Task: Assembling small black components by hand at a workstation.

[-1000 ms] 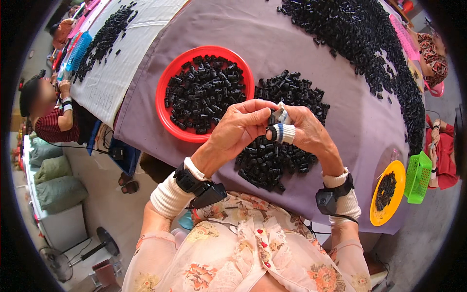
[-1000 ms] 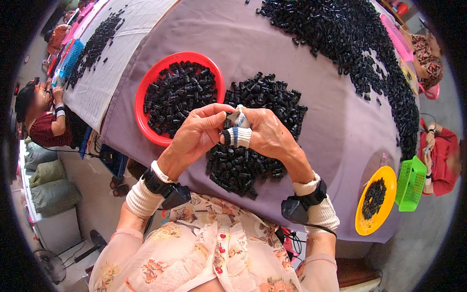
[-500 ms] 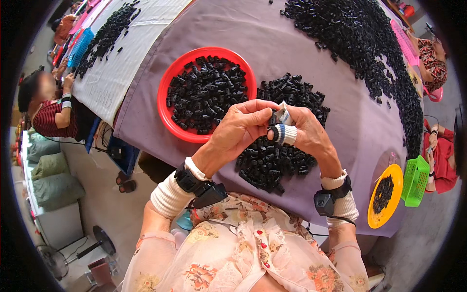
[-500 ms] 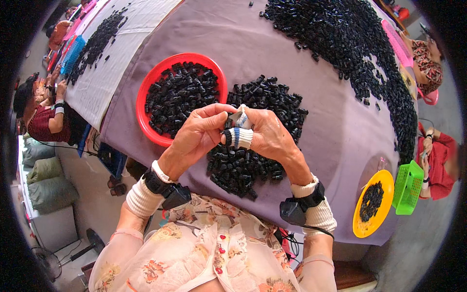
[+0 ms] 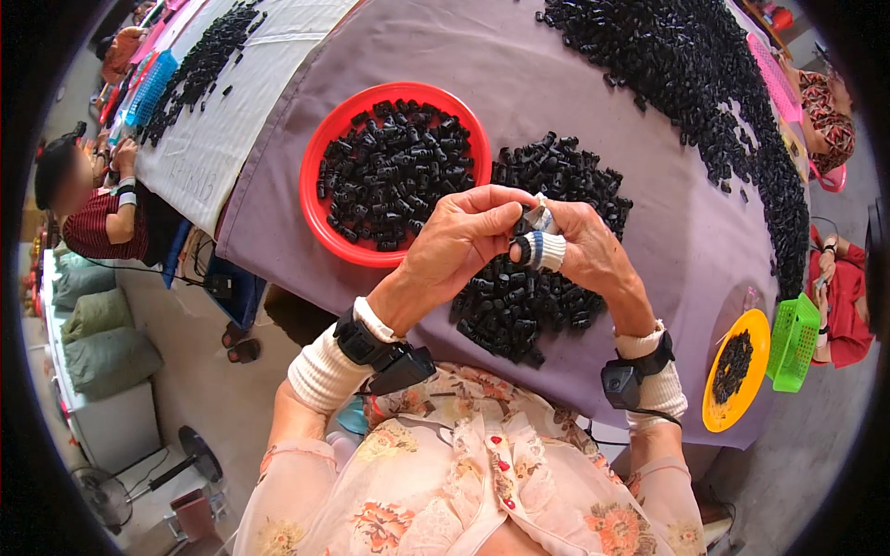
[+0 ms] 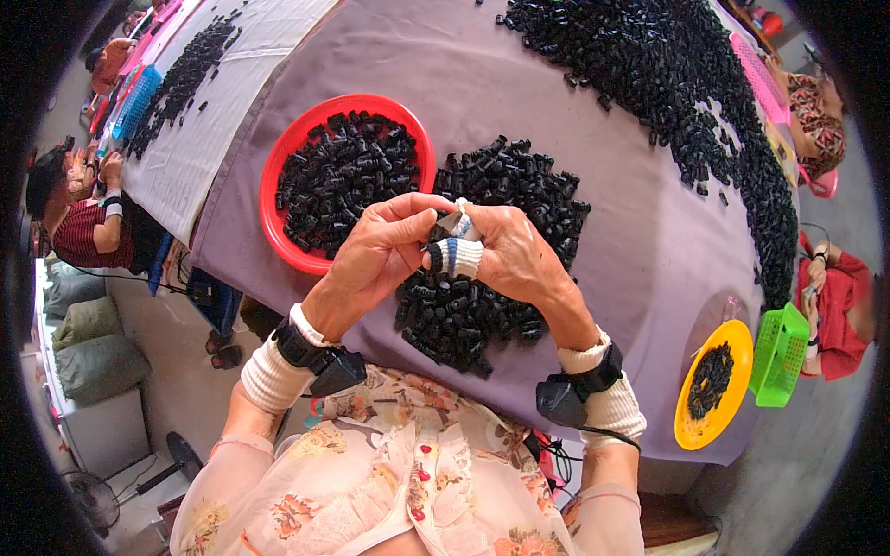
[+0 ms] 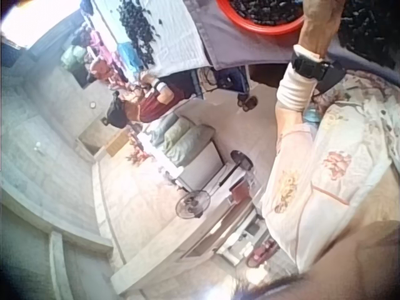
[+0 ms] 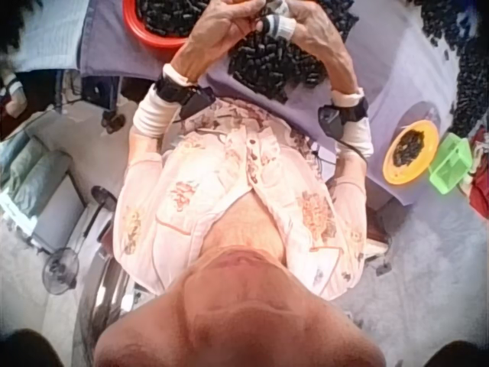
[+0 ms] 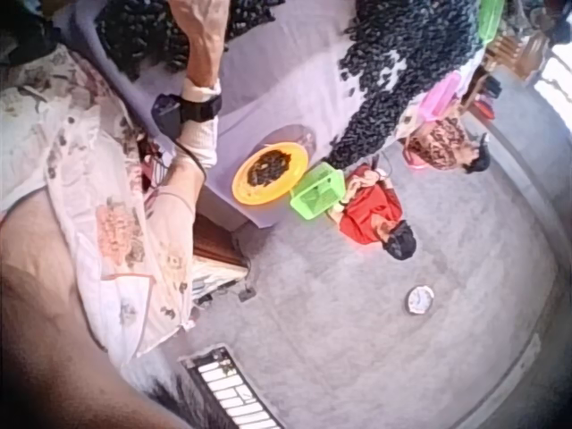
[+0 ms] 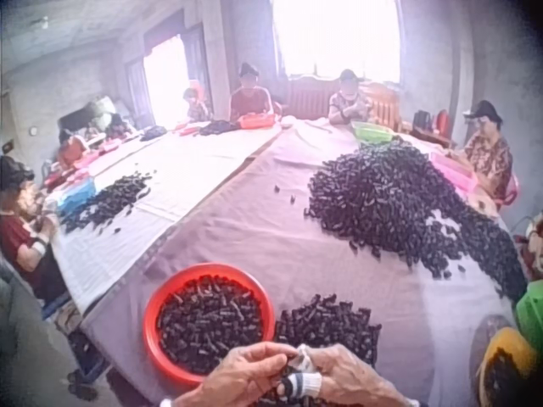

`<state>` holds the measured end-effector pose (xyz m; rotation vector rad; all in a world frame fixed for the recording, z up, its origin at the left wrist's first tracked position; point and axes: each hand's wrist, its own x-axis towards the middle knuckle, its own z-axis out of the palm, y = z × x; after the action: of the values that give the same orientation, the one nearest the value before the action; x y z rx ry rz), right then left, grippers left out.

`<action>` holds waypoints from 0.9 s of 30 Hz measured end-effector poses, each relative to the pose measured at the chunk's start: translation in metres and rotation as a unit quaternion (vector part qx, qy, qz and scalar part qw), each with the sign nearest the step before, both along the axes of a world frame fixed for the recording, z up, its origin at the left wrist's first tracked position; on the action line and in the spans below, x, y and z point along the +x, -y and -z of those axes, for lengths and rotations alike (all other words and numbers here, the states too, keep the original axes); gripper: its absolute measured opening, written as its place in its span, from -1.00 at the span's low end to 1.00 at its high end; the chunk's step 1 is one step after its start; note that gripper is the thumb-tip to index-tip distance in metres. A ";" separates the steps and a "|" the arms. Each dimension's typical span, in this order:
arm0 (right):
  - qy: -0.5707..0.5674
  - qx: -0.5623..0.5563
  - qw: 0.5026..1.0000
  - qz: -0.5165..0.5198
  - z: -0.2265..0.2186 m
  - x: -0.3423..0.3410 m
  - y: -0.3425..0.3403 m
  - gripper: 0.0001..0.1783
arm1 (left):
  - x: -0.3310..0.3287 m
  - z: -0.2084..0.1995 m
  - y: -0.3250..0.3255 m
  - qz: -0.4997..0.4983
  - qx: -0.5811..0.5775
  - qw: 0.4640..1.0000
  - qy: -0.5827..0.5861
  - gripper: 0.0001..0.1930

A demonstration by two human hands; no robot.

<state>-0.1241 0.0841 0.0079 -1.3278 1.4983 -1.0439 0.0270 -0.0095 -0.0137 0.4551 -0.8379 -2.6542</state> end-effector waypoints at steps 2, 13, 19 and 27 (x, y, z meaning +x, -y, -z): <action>0.008 -0.009 1.000 0.001 0.001 0.000 -0.001 -0.64 | 0.000 0.000 0.000 0.000 -0.005 1.000 0.004 -0.78; -0.005 -0.019 0.999 0.037 0.002 0.001 0.000 -0.62 | -0.001 0.000 0.001 0.004 0.046 0.998 -0.042 -0.76; -0.013 0.002 0.999 0.053 -0.004 0.004 0.004 -0.66 | 0.003 -0.004 0.000 -0.027 0.026 0.999 -0.007 -0.78; -0.012 0.043 0.998 0.054 -0.002 0.013 0.002 -0.69 | 0.005 0.002 -0.001 -0.052 -0.043 0.996 0.054 -0.83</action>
<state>-0.1112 0.0819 0.0099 -1.2146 1.6301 -1.0215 0.0317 -0.0090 -0.0157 0.6073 -0.9295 -2.5066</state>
